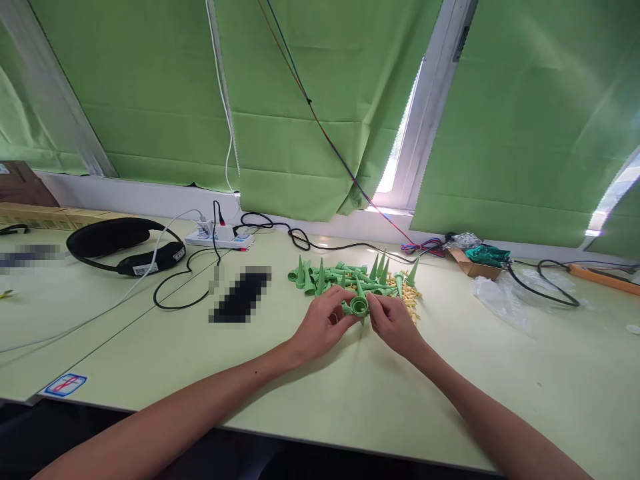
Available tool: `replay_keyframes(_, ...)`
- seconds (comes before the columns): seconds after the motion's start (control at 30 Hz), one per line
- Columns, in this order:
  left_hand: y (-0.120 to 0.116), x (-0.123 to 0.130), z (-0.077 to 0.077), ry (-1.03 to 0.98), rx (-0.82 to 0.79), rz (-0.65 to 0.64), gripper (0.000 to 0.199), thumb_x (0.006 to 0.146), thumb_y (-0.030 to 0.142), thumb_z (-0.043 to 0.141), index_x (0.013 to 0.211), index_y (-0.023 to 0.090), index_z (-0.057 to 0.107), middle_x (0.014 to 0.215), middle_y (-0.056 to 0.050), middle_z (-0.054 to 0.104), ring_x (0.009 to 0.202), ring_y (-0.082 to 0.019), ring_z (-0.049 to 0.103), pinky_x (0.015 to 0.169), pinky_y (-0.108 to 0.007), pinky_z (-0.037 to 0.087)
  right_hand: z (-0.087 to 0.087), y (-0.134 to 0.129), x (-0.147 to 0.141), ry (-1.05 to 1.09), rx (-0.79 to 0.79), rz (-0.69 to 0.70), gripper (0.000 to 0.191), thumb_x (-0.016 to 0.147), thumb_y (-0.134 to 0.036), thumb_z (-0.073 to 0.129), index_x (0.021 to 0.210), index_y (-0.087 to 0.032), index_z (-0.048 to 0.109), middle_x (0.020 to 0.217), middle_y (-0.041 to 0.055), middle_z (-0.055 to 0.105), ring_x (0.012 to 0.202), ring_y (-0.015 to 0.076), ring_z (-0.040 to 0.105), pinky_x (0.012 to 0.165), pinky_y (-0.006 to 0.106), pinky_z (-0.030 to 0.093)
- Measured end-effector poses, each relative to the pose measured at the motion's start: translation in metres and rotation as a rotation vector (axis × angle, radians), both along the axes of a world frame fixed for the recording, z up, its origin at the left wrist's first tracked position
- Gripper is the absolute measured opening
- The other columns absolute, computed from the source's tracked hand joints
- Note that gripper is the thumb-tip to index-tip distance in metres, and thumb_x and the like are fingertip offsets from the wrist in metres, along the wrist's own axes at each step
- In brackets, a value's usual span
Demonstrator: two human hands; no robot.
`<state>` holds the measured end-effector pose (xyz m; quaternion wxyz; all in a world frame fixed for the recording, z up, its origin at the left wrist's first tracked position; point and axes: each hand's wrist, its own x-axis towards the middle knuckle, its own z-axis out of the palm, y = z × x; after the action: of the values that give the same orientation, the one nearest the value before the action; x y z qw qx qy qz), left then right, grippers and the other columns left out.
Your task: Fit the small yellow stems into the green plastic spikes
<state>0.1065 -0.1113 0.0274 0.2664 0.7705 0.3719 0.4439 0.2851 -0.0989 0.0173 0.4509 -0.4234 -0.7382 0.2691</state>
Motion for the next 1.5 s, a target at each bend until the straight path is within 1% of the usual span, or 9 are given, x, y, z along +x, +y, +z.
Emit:
replay_keyframes(0.1,0.000,0.001,0.000,-0.021,-0.039,0.027,0.022,0.087,0.033,0.062,0.106,0.022,0.060,0.096,-0.002,0.057,0.062,-0.009,0.051,0.056,-0.022,0.046,-0.003,0.000,-0.001,0.047,0.003,-0.010,0.050,0.099,-0.053,0.036,0.060,-0.022,0.032,0.047,-0.0050,0.032,0.042,0.0102,0.033,0.044,0.026,0.028)
replay_keyframes(0.23,0.002,0.002,0.000,-0.109,-0.204,0.037,0.033,0.084,0.043,0.065,0.107,0.022,0.055,0.092,-0.001,0.060,0.053,-0.008,0.051,0.047,-0.021,0.043,-0.002,-0.001,-0.001,0.082,0.010,-0.028,0.048,0.099,-0.053,0.036,0.062,-0.022,0.035,0.049,-0.0048,0.036,0.043,0.0102,0.037,0.045,0.025,0.031)
replay_keyframes(0.43,0.009,0.001,0.002,-0.241,-0.436,-0.103,0.039,0.087,0.056,0.056,0.079,0.019,0.053,0.057,0.005,0.050,0.039,-0.008,0.046,0.037,-0.020,0.036,0.003,-0.003,-0.001,0.139,0.008,-0.026,0.048,0.098,-0.056,0.038,0.064,-0.022,0.038,0.052,-0.0043,0.041,0.044,0.0108,0.041,0.045,0.025,0.033)
replay_keyframes(0.6,0.012,0.002,0.003,-0.333,-0.714,-0.212,0.057,0.086,0.069,0.048,0.068,0.015,0.054,0.059,-0.001,0.056,0.040,-0.010,0.052,0.037,-0.023,0.039,0.003,-0.004,-0.002,0.126,-0.024,0.052,0.045,0.098,-0.054,0.040,0.067,-0.022,0.041,0.054,-0.0046,0.044,0.045,0.0101,0.042,0.046,0.024,0.034)
replay_keyframes(0.77,0.010,0.003,0.003,-0.436,-0.883,-0.294,0.057,0.082,0.071,0.053,0.073,0.015,0.055,0.063,-0.002,0.058,0.042,-0.009,0.053,0.037,-0.021,0.039,0.003,-0.006,-0.003,0.121,-0.044,0.125,0.043,0.100,-0.051,0.037,0.068,-0.022,0.041,0.051,-0.0051,0.046,0.044,0.0102,0.043,0.047,0.024,0.036)
replay_keyframes(0.9,0.008,0.002,0.004,-0.447,-0.900,-0.305,0.049,0.082,0.064,0.060,0.077,0.016,0.056,0.058,-0.001,0.056,0.043,-0.009,0.051,0.038,-0.019,0.038,0.003,-0.006,-0.003,0.118,-0.061,0.139,0.044,0.099,-0.053,0.037,0.068,-0.022,0.041,0.052,-0.0047,0.046,0.045,0.0105,0.045,0.046,0.024,0.037)
replay_keyframes(1.1,0.010,0.000,0.004,-0.393,-0.843,-0.319,0.046,0.083,0.060,0.062,0.087,0.014,0.061,0.057,0.001,0.053,0.044,-0.009,0.051,0.039,-0.020,0.038,0.002,-0.005,-0.003,0.077,-0.048,0.129,0.045,0.099,-0.053,0.037,0.067,-0.023,0.038,0.051,-0.0051,0.044,0.044,0.0104,0.045,0.046,0.024,0.037)
replay_keyframes(1.3,0.014,-0.002,0.000,-0.349,-0.748,-0.268,0.044,0.081,0.059,0.065,0.078,0.016,0.053,0.056,0.004,0.048,0.043,-0.009,0.050,0.038,-0.020,0.037,0.004,-0.005,-0.003,0.019,-0.056,0.121,0.042,0.100,-0.050,0.036,0.067,-0.023,0.035,0.049,-0.0060,0.043,0.044,0.0109,0.043,0.048,0.024,0.036)
replay_keyframes(1.5,0.011,-0.002,0.001,-0.260,-0.587,-0.229,0.045,0.085,0.059,0.059,0.073,0.018,0.047,0.053,0.005,0.049,0.043,-0.009,0.049,0.040,-0.021,0.037,0.004,-0.004,-0.002,-0.045,-0.047,0.105,0.042,0.101,-0.047,0.034,0.066,-0.023,0.034,0.048,-0.0057,0.043,0.045,0.0117,0.041,0.049,0.026,0.033)
